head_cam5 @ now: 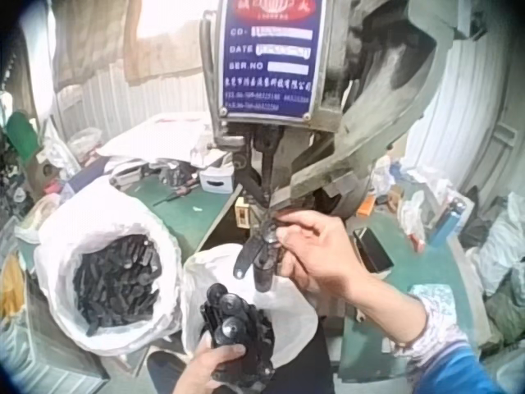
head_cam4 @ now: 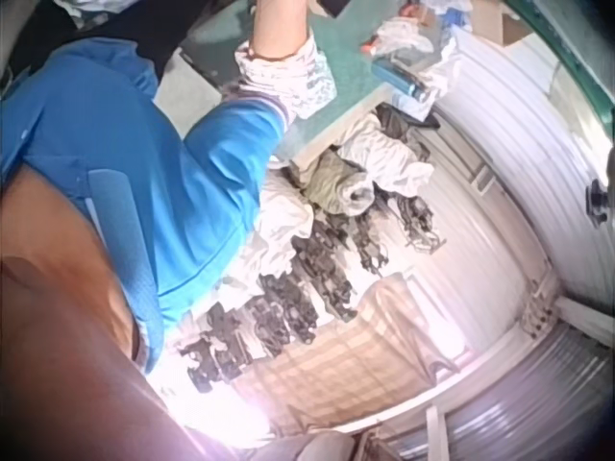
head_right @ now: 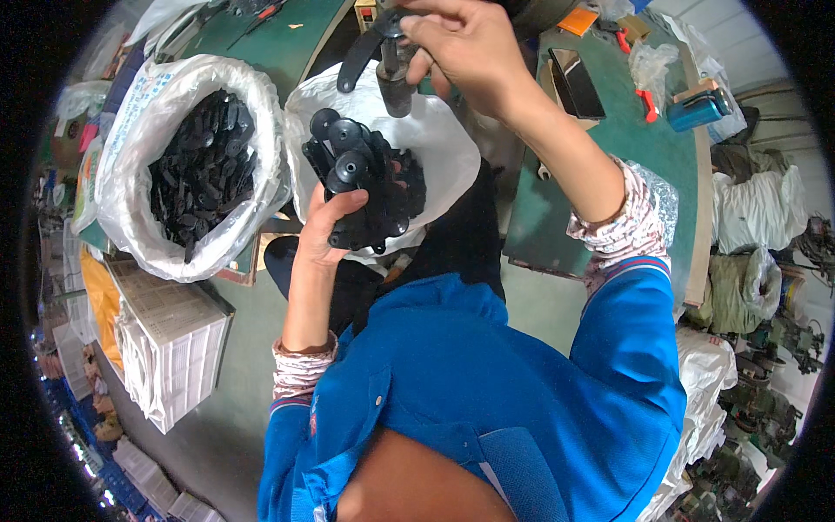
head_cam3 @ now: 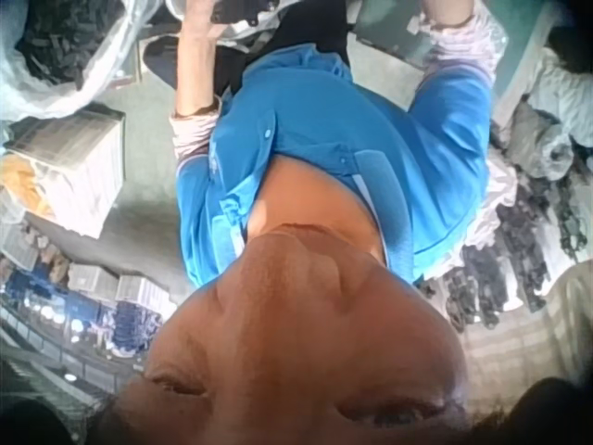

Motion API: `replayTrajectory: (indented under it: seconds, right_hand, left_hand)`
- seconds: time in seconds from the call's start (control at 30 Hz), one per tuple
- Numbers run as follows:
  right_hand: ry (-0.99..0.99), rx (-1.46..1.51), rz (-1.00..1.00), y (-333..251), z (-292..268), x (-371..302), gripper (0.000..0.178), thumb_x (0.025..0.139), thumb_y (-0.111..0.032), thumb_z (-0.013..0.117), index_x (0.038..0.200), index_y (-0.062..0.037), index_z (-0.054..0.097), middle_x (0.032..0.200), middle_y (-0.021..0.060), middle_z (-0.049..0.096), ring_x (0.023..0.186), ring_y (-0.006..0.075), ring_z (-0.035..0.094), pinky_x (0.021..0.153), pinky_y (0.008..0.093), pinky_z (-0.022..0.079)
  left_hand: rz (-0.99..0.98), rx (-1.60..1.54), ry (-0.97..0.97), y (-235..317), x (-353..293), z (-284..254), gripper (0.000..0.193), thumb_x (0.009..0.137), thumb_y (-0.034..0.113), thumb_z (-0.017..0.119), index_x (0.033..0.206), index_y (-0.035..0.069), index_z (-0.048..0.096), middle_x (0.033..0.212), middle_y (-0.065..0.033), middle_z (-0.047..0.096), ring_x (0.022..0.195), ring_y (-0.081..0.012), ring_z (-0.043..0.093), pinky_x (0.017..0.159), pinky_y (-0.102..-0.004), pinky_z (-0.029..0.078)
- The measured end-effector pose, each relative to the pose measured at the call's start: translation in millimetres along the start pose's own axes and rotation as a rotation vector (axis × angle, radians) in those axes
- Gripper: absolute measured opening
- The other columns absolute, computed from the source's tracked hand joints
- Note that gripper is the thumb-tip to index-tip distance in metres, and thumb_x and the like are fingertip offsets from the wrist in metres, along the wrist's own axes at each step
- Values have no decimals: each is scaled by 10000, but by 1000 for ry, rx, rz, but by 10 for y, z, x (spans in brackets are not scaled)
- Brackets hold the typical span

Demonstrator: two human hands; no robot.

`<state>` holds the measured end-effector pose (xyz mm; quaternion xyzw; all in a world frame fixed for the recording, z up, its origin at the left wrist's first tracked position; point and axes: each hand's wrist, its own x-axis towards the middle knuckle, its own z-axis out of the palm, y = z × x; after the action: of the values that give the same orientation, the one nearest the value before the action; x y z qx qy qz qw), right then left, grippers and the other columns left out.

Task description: The person picks black plastic components from a white sack and uses a handheld tool to press small metal pins into them. The person then places the assembled parts into a second white sack. The process is repeated continuously.

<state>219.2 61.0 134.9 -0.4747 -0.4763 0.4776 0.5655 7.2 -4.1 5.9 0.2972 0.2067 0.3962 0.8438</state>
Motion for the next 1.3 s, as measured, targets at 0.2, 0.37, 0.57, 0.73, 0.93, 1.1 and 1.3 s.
replayTrajectory:
  seconds: [0.2,0.37,0.57,0.73,0.93,1.1,1.3]
  right_hand:
    - [-100,-128,64,-134,-41,128,171,927,-111,557,1011,29,606,598,71,616,383,85,472,361,231,352]
    - [-167,-306,253,-158,3,258,160,926,-128,549,964,12,614,590,39,598,374,74,444,370,214,339]
    - [-265,-246,128,436,-141,-288,435,901,-275,628,1256,-40,536,997,64,652,833,143,646,666,253,508]
    - [-275,-495,-187,950,-3,-667,300,824,-87,710,1112,-32,646,1049,67,662,963,133,623,869,283,493]
    - [-211,134,32,655,-161,-536,279,895,-138,617,1149,-26,593,997,116,660,875,156,645,834,272,504]
    - [-663,109,43,573,-364,-451,385,941,-224,527,1268,-21,517,1061,139,639,699,133,587,571,226,452]
    - [-942,120,141,643,-229,-413,528,889,-315,611,1291,14,518,1083,105,639,654,76,539,510,209,410]
  left_hand:
    - [-37,-23,5,-36,23,39,542,725,-2,620,1250,-14,486,1101,-155,608,971,-248,628,855,-359,530]
    - [-47,-32,-25,-46,35,64,554,723,-4,619,1259,-13,480,1099,-158,608,974,-249,626,860,-361,528]
    - [-60,-11,1,-28,-14,26,577,715,2,636,1266,-9,468,1094,-149,603,958,-239,626,856,-346,525]
    - [-109,106,28,-123,-36,37,585,707,-2,641,1266,1,468,1044,-101,603,933,-191,618,818,-300,519]
    - [-159,-25,-102,-120,-47,36,604,705,60,638,1274,-32,454,1104,-183,600,942,-268,636,825,-341,529]
    - [-282,-287,-352,-153,-152,20,827,607,255,698,1298,-97,410,1066,-328,577,891,-396,645,776,-425,549]
    - [-302,-396,-565,-218,-194,128,925,586,274,696,1357,-96,344,1050,-336,576,836,-391,652,750,-417,548]
